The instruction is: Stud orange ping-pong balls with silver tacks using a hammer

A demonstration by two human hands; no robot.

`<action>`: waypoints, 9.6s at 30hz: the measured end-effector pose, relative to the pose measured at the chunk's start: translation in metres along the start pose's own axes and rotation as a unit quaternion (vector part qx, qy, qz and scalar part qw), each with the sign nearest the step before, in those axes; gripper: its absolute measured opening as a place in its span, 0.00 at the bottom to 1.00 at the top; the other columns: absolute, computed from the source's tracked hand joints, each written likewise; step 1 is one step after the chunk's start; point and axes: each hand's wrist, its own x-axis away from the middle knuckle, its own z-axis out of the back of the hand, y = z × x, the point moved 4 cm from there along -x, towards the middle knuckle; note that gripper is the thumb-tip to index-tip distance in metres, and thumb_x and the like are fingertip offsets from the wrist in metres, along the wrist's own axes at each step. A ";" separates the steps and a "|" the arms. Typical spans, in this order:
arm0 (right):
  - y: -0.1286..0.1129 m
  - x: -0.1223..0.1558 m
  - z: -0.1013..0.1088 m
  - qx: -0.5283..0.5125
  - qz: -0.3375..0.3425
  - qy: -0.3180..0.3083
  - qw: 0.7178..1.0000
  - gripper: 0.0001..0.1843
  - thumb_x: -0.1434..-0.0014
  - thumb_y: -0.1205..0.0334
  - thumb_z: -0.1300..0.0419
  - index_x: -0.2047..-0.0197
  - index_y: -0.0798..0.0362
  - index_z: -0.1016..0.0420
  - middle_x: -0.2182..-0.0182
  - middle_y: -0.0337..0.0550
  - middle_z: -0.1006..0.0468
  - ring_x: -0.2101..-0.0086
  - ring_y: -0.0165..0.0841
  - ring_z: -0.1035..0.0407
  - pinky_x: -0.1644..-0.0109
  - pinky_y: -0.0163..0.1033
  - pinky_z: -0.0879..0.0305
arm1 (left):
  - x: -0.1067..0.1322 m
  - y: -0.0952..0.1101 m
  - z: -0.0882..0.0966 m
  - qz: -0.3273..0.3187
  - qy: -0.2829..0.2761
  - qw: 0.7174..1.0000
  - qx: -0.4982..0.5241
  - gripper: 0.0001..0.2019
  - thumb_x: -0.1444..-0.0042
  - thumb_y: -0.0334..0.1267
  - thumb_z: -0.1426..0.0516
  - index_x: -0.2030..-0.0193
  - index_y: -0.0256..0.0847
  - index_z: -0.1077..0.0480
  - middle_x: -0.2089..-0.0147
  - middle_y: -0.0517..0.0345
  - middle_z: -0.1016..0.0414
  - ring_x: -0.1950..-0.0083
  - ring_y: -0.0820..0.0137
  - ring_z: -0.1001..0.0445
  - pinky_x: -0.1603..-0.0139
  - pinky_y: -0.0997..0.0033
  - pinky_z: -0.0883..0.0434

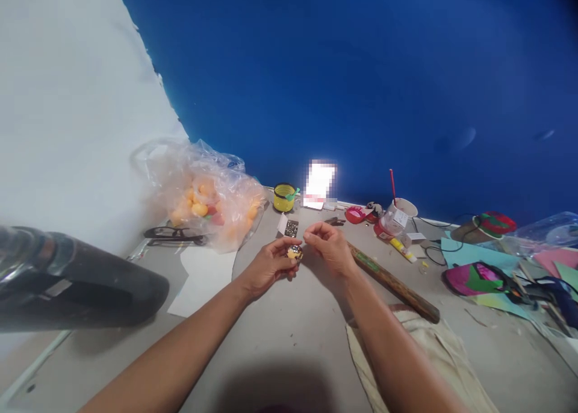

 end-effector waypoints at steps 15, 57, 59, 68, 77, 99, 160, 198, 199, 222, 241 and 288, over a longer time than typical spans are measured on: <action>0.034 0.001 0.007 -0.080 -0.132 -0.157 0.975 0.21 0.57 0.49 0.20 0.67 0.53 0.18 0.74 0.40 0.22 0.77 0.26 0.38 0.73 0.33 0.49 | -0.002 -0.001 0.004 -0.002 0.002 0.999 0.048 0.25 0.50 0.38 0.30 0.45 0.36 0.27 0.68 0.52 0.21 0.69 0.67 0.22 0.69 0.70 0.30; 0.029 -0.003 0.013 -0.191 -0.118 -0.159 0.961 0.17 0.56 0.55 0.19 0.70 0.52 0.21 0.74 0.39 0.23 0.78 0.23 0.42 0.75 0.32 0.53 | 0.003 0.002 -0.002 0.013 -0.032 0.980 0.195 0.23 0.48 0.29 0.30 0.44 0.39 0.22 0.58 0.52 0.19 0.63 0.71 0.21 0.64 0.74 0.25; 0.028 -0.003 0.012 -0.189 -0.116 -0.158 0.962 0.17 0.56 0.55 0.19 0.70 0.52 0.20 0.74 0.39 0.22 0.79 0.23 0.42 0.75 0.32 0.53 | 0.003 0.002 -0.002 0.004 -0.028 0.983 0.184 0.25 0.50 0.30 0.29 0.44 0.40 0.23 0.61 0.54 0.21 0.64 0.71 0.22 0.65 0.74 0.26; 0.035 -0.003 0.005 -0.155 -0.103 -0.154 0.970 0.17 0.57 0.55 0.19 0.69 0.53 0.18 0.73 0.41 0.18 0.77 0.26 0.33 0.72 0.33 0.41 | 0.003 0.002 -0.001 -0.083 0.044 0.995 0.019 0.25 0.50 0.37 0.27 0.45 0.39 0.26 0.63 0.56 0.21 0.66 0.69 0.21 0.67 0.71 0.27; 0.029 0.000 0.004 -0.166 -0.109 -0.164 0.966 0.16 0.55 0.55 0.19 0.69 0.54 0.18 0.72 0.42 0.17 0.73 0.33 0.25 0.64 0.43 0.27 | 0.004 0.002 -0.003 -0.101 0.033 0.994 -0.022 0.23 0.47 0.39 0.29 0.46 0.38 0.27 0.59 0.53 0.21 0.65 0.68 0.20 0.66 0.70 0.25; 0.027 0.001 0.002 -0.075 -0.097 -0.145 0.982 0.13 0.57 0.57 0.20 0.70 0.54 0.14 0.72 0.44 0.16 0.72 0.32 0.25 0.62 0.41 0.26 | 0.007 0.005 -0.002 -0.098 0.120 0.983 -0.095 0.22 0.52 0.37 0.29 0.49 0.36 0.21 0.65 0.56 0.19 0.69 0.71 0.23 0.66 0.71 0.26; 0.036 -0.002 0.005 -0.070 -0.156 -0.148 0.974 0.18 0.64 0.56 0.18 0.72 0.56 0.15 0.72 0.46 0.16 0.71 0.34 0.24 0.60 0.42 0.26 | 0.004 0.002 0.001 -0.092 0.124 0.978 -0.137 0.25 0.55 0.38 0.29 0.48 0.35 0.21 0.62 0.52 0.18 0.65 0.68 0.22 0.65 0.73 0.25; 0.016 0.004 -0.010 0.118 -0.010 -0.099 0.988 0.08 0.51 0.57 0.32 0.74 0.52 0.22 0.76 0.40 0.23 0.73 0.31 0.34 0.65 0.38 0.38 | 0.001 0.000 0.005 -0.114 0.142 0.978 -0.105 0.21 0.57 0.38 0.27 0.56 0.38 0.25 0.67 0.58 0.20 0.70 0.71 0.23 0.68 0.73 0.26; 0.017 0.004 -0.010 0.117 -0.014 -0.099 0.988 0.08 0.50 0.57 0.33 0.74 0.52 0.22 0.76 0.40 0.23 0.73 0.31 0.34 0.65 0.38 0.38 | 0.001 -0.001 0.006 -0.118 0.142 0.977 -0.108 0.21 0.57 0.38 0.27 0.56 0.38 0.25 0.66 0.57 0.20 0.69 0.71 0.23 0.67 0.73 0.25; 0.013 0.001 0.000 0.135 0.012 -0.116 0.984 0.13 0.48 0.52 0.28 0.71 0.51 0.24 0.77 0.38 0.25 0.77 0.28 0.38 0.73 0.36 0.44 | 0.005 0.006 -0.002 -0.078 0.080 0.991 -0.067 0.27 0.57 0.38 0.25 0.49 0.33 0.20 0.68 0.55 0.19 0.71 0.70 0.23 0.66 0.65 0.24; 0.007 -0.006 0.025 0.145 0.044 0.049 0.987 0.13 0.49 0.50 0.30 0.70 0.49 0.24 0.77 0.39 0.26 0.77 0.31 0.37 0.72 0.40 0.41 | 0.001 0.009 0.006 -0.048 0.061 0.997 0.028 0.18 0.52 0.38 0.33 0.53 0.35 0.21 0.56 0.44 0.17 0.74 0.73 0.28 0.74 0.71 0.32; -0.048 0.026 0.014 0.661 0.215 0.108 0.711 0.13 0.45 0.64 0.42 0.59 0.49 0.18 0.60 0.47 0.19 0.65 0.38 0.29 0.66 0.38 0.41 | 0.004 -0.001 -0.003 -0.074 0.082 0.983 -0.144 0.22 0.53 0.37 0.32 0.49 0.38 0.24 0.70 0.66 0.34 0.71 0.76 0.35 0.66 0.73 0.28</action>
